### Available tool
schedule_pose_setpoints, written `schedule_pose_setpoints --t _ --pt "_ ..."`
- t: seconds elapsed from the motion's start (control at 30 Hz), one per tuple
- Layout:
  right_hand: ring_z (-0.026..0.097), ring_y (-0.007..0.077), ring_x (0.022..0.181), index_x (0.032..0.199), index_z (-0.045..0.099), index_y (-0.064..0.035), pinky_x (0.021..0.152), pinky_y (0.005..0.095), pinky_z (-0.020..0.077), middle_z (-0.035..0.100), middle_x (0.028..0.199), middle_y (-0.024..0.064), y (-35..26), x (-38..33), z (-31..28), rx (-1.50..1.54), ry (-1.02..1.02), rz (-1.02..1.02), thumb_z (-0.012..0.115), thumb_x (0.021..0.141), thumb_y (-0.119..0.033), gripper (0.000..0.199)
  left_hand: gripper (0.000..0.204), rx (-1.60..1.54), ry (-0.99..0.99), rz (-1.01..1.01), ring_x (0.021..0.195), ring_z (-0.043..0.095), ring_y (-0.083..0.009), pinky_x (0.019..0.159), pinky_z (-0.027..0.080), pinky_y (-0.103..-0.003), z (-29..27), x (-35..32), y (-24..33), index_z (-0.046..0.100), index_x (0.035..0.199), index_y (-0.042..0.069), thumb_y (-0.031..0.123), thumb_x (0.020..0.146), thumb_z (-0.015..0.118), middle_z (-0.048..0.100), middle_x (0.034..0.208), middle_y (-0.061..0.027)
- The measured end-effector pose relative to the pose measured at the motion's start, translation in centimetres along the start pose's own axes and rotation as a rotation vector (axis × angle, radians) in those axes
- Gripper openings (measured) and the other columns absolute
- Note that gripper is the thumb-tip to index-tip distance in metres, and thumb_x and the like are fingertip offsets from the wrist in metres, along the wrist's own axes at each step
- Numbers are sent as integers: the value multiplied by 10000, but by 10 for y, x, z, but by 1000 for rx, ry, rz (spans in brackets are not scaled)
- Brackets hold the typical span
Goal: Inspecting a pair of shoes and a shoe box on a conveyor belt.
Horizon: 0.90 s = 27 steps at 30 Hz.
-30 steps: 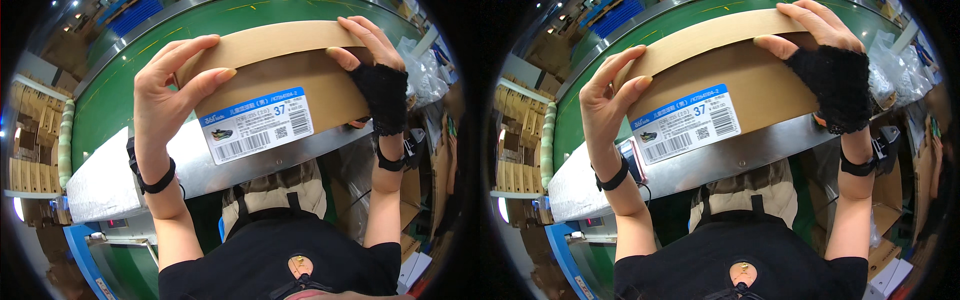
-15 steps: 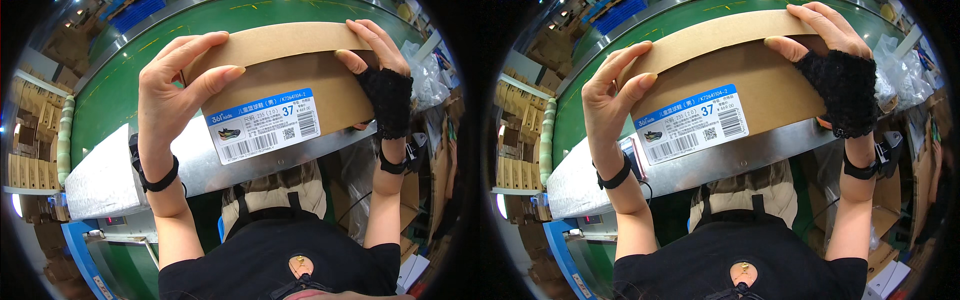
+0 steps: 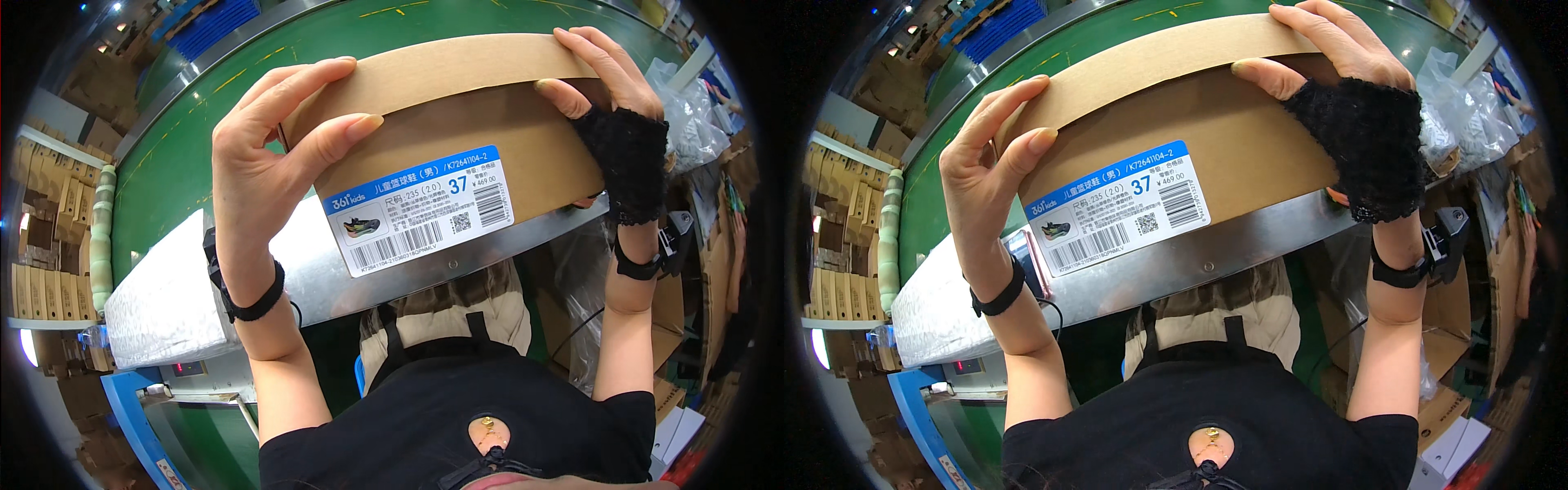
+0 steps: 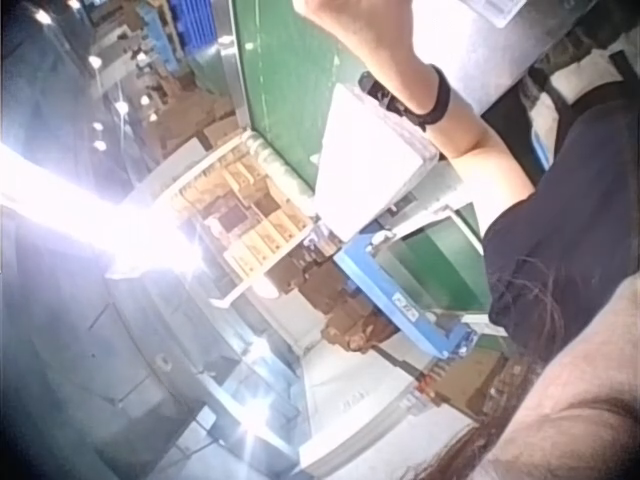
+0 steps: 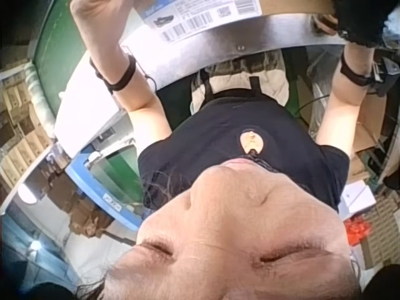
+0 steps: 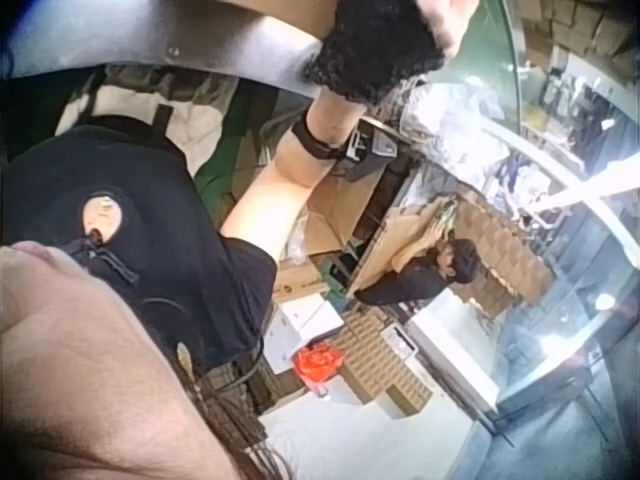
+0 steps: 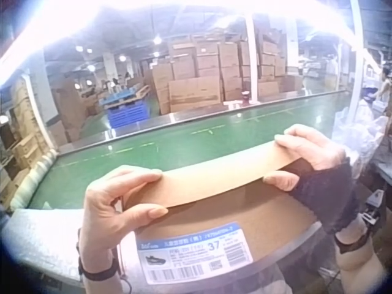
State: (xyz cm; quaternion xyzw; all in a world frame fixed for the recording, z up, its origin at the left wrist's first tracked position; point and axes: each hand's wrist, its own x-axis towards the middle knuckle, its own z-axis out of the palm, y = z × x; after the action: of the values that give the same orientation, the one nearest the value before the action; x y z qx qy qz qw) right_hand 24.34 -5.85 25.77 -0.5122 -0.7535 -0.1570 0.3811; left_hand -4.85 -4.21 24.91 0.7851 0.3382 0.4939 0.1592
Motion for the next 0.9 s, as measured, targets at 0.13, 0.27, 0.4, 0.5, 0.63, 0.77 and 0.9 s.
schedule_pose_setpoints --t 0.13,0.27,0.4,0.5,0.63,0.77,0.9 --pt "592 224 977 1126 619 -94 833 299 487 586 1152 63 2 -1 0 -20 6 -14 720 754 -267 423 424 2 3 -8 831 617 -151 671 495 -237 0 -1 1 681 1022 51 267 676 793 649 946 -65" --pt "592 223 982 1134 618 -100 834 297 490 582 1160 60 2 -2 0 12 -1 5 721 753 -263 427 420 38 -54 -56 907 578 -131 777 467 -221 -2 -2 7 650 1086 17 202 725 761 617 984 -65" --pt "589 217 984 1137 616 -101 833 296 491 578 1165 61 5 -3 1 -22 9 -16 724 753 -260 430 424 19 3 16 822 614 -146 650 485 -228 2 -1 1 683 1020 51 268 674 794 652 937 -57" --pt "588 217 984 1139 615 -101 836 295 489 578 1164 63 6 -5 1 11 10 -19 725 752 -259 432 422 21 5 13 822 613 -145 650 485 -229 3 -2 2 683 1019 51 267 674 794 653 937 -57" --pt "588 218 985 1140 614 -101 835 295 488 577 1164 64 3 -3 -1 16 7 -21 729 748 -256 437 422 34 10 18 835 616 -153 667 494 -239 0 -2 4 684 1019 50 268 675 794 653 948 -62" --pt "589 222 982 1132 615 -95 834 298 486 579 1162 63 1 -3 0 19 18 -19 730 746 -240 429 422 37 7 4 850 619 -162 686 502 -248 0 -3 4 684 1022 50 266 676 795 653 961 -67" --pt "591 226 978 1121 619 -89 834 298 481 585 1154 60 1 -4 0 9 29 -15 732 739 -226 421 412 33 0 12 863 619 -169 704 505 -256 2 -2 0 683 1024 49 254 684 793 652 972 -70"
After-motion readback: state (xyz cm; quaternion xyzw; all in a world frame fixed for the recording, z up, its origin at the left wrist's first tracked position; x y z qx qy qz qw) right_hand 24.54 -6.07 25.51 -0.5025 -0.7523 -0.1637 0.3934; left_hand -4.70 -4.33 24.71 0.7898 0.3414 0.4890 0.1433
